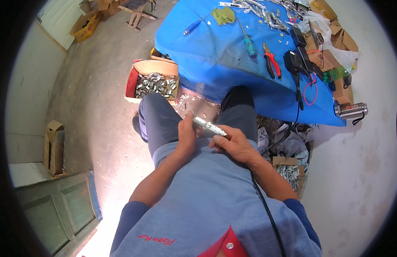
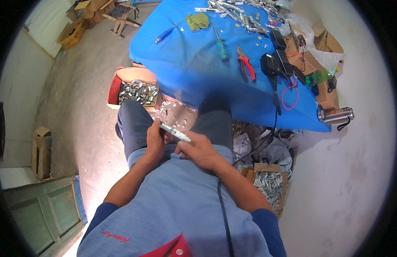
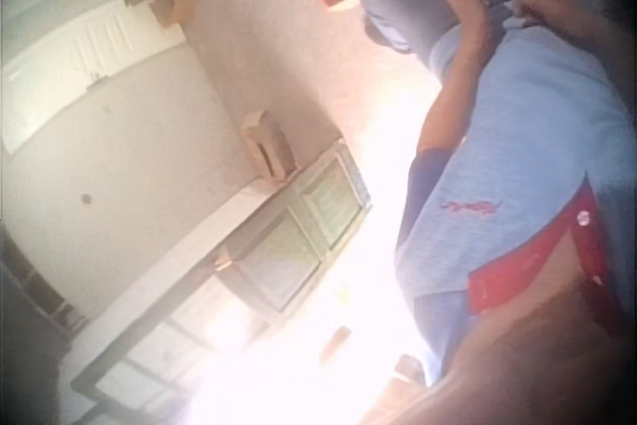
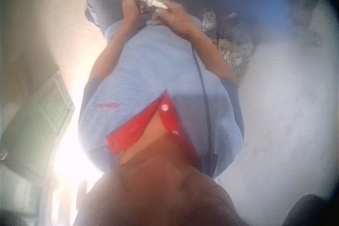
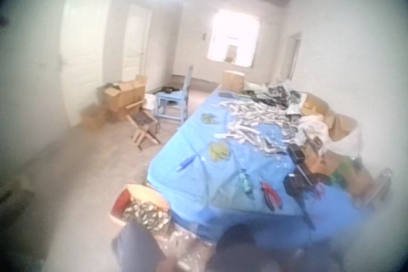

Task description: The person disassembles a silver hardware component by hand and using a screwdriver to pry and remove small white plastic or metal parts.

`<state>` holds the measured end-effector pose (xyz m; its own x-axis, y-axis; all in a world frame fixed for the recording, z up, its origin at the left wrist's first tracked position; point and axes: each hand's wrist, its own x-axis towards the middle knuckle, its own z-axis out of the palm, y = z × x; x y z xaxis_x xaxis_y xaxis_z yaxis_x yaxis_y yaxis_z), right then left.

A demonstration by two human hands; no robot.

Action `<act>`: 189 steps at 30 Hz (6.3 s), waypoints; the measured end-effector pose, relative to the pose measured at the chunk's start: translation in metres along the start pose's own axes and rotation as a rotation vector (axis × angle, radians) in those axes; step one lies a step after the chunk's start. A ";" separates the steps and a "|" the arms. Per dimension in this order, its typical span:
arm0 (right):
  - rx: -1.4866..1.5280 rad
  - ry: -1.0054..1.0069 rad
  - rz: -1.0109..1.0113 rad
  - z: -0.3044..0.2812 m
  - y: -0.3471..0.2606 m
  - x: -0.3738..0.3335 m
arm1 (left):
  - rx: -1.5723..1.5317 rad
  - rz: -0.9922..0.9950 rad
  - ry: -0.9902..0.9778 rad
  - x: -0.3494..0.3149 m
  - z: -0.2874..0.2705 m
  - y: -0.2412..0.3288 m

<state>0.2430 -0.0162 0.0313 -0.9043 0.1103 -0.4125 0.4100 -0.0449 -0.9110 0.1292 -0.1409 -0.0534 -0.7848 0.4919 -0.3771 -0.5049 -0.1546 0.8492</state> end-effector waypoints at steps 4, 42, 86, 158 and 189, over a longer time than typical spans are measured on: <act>0.174 0.156 -0.016 -0.001 0.003 0.002 | -0.037 -0.045 -0.029 -0.003 -0.002 -0.007; -0.018 -0.219 -0.057 -0.144 -0.045 0.051 | 0.545 -0.250 -0.612 0.047 0.054 0.053; -0.462 0.424 -0.237 -0.214 -0.061 -0.011 | 0.152 -0.512 -0.217 0.151 0.130 0.078; -0.092 0.410 -0.031 -0.202 -0.038 -0.004 | 0.413 -0.456 -0.164 0.146 0.146 0.092; -0.112 0.592 -0.210 -0.196 -0.055 0.023 | 0.860 -0.319 -0.368 0.133 0.165 0.035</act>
<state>0.2233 0.1838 0.0735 -0.7611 0.6368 -0.1233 0.2701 0.1383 -0.9528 0.0664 0.0598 -0.0127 -0.4228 0.6603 -0.6207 -0.1259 0.6354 0.7618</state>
